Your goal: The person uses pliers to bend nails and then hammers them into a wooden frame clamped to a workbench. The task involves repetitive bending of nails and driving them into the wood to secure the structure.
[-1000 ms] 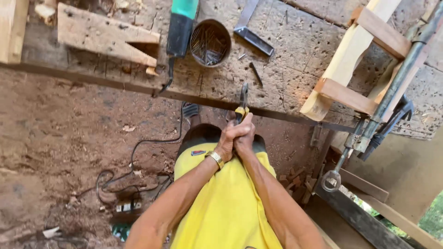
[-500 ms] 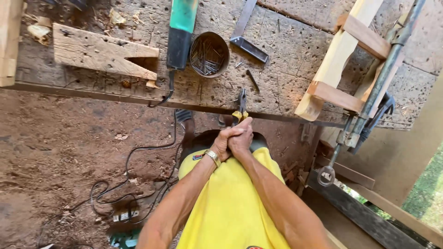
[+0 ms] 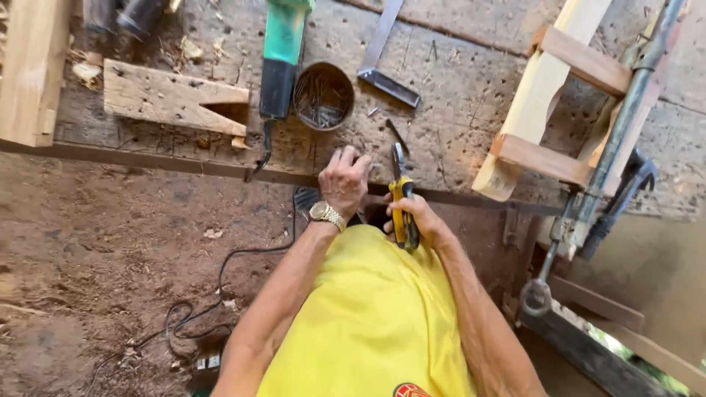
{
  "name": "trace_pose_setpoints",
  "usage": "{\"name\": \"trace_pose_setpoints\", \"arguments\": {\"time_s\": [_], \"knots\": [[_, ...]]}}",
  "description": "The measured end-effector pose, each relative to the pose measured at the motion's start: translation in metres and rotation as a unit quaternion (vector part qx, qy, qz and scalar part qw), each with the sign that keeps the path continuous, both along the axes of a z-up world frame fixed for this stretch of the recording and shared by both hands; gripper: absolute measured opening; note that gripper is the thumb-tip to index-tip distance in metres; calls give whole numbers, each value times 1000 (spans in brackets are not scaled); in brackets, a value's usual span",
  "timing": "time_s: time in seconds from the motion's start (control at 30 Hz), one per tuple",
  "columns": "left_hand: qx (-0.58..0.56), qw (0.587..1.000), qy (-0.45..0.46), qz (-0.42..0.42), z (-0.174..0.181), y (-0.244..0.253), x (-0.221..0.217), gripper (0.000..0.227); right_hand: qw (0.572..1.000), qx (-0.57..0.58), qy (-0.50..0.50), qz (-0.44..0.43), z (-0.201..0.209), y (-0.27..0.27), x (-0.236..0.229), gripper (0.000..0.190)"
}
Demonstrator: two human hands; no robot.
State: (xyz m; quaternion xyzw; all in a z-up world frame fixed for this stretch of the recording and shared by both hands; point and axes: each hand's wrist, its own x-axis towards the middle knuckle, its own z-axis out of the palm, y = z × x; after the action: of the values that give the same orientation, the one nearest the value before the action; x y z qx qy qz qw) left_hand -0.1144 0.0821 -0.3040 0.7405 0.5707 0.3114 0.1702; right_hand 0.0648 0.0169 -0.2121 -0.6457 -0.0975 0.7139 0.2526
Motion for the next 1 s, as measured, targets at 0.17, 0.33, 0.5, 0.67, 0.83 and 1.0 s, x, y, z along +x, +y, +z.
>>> {"name": "trace_pose_setpoints", "arguments": {"time_s": [0.17,0.33,0.5,0.67,0.83,1.0], "knots": [[-17,997,42,-59,11,8,6,8,988,39,-61,138,12,13,50,26],[-44,975,139,-169,14,19,13,5,858,56,-287,423,6,18,83,46],[-119,971,149,-146,45,21,20,3,700,283,-451,476,-12,5,90,28],[-99,990,54,82,43,51,41,4,677,360,-402,502,-7,9,119,25],[-121,980,27,154,65,63,55,29,630,389,-322,591,-19,12,113,34],[-179,942,-139,249,131,5,23,41,582,435,-261,636,0,38,82,17]]}}
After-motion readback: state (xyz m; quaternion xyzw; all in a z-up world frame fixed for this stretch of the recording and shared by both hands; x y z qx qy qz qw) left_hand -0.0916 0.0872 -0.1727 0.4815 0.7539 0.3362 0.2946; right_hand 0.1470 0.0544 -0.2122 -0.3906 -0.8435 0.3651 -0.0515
